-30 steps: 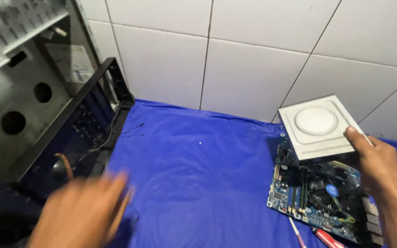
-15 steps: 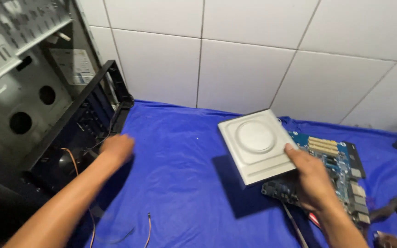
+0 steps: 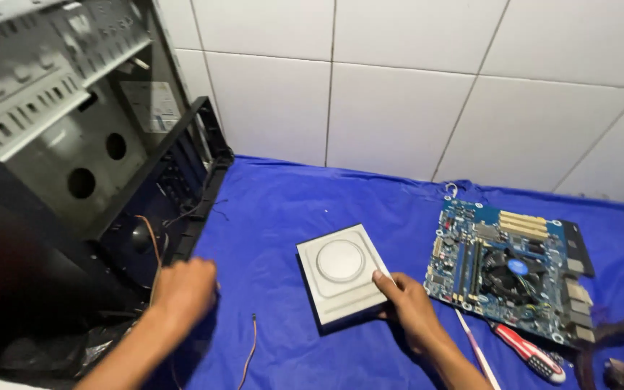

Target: Disassembling a desktop computer to remove the motherboard, power supply, and optical drive, then unscrewing the drive casing to clean the internal lens with a brush.

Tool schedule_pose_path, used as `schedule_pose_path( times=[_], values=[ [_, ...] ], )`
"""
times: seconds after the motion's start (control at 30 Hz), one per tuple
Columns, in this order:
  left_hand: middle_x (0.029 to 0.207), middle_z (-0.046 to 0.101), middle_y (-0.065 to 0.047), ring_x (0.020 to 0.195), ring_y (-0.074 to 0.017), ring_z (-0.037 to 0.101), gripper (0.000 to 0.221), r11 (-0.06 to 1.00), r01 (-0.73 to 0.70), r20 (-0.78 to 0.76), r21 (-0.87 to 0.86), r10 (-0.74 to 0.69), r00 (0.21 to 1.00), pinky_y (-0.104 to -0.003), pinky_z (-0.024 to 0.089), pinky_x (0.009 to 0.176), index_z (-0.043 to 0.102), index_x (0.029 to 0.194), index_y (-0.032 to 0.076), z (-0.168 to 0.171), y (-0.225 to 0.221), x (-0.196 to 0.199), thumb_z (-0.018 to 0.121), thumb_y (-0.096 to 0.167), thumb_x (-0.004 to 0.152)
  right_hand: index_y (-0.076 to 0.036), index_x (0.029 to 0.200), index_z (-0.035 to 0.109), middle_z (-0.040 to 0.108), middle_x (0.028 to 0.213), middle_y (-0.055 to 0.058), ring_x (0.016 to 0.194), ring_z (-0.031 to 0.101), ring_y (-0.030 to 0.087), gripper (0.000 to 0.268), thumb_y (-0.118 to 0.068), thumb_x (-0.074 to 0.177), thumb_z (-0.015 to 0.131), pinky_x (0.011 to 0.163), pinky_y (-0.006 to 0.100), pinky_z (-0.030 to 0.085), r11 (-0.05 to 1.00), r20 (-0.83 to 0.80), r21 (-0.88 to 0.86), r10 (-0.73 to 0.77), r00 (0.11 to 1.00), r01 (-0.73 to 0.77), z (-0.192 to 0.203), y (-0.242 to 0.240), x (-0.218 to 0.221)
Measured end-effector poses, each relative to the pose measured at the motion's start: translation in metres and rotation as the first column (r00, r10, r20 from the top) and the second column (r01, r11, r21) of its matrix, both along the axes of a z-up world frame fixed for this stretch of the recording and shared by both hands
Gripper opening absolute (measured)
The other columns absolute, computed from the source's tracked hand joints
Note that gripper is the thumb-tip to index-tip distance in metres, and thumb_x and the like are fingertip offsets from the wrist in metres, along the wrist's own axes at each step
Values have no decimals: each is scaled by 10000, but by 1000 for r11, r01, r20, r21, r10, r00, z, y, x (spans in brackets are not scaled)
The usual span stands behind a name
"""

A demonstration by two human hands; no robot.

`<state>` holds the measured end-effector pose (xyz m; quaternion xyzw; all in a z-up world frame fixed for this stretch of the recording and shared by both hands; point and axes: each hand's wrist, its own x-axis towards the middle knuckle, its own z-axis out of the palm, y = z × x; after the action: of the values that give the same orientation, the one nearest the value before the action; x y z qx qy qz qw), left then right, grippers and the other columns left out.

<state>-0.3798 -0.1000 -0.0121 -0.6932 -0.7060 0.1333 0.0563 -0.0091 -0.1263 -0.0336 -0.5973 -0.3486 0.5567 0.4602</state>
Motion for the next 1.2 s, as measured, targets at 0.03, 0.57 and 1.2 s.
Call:
schedule_pose_path(
  times=[0.03, 0.57, 1.2],
  values=[
    [1013, 761, -56, 986, -354, 749, 214, 1000, -9, 1, 4, 9, 1000, -488, 611, 809, 730, 1033, 203, 5, -11, 5, 565, 178, 900, 10, 1012, 698, 664, 839, 135, 755, 648, 216, 328, -310, 944, 682, 697, 372, 576, 1000, 1, 4, 9, 1000, -9, 11, -2, -4],
    [969, 710, -184, 885, -446, 729, 289, 796, -443, 585, 413, 141, 799, -539, 607, 757, 682, 1049, 7, -59, 192, 8, 420, -72, 958, -120, 740, 640, 603, 622, 44, 646, 572, 163, 416, -504, 900, 615, 686, 309, 435, 981, 733, 101, 37, 679, -163, 3, 6, 0],
    [1057, 817, -8, 1044, -194, 740, 160, 941, -78, 741, 329, -206, 639, -363, 518, 927, 829, 1035, 199, 64, 142, -22, 705, 220, 936, -108, 844, 700, 708, 570, 81, 419, 722, 200, 334, -420, 940, 625, 522, 292, 528, 990, 601, -10, 118, 791, -140, 38, -11, -8]
  ],
)
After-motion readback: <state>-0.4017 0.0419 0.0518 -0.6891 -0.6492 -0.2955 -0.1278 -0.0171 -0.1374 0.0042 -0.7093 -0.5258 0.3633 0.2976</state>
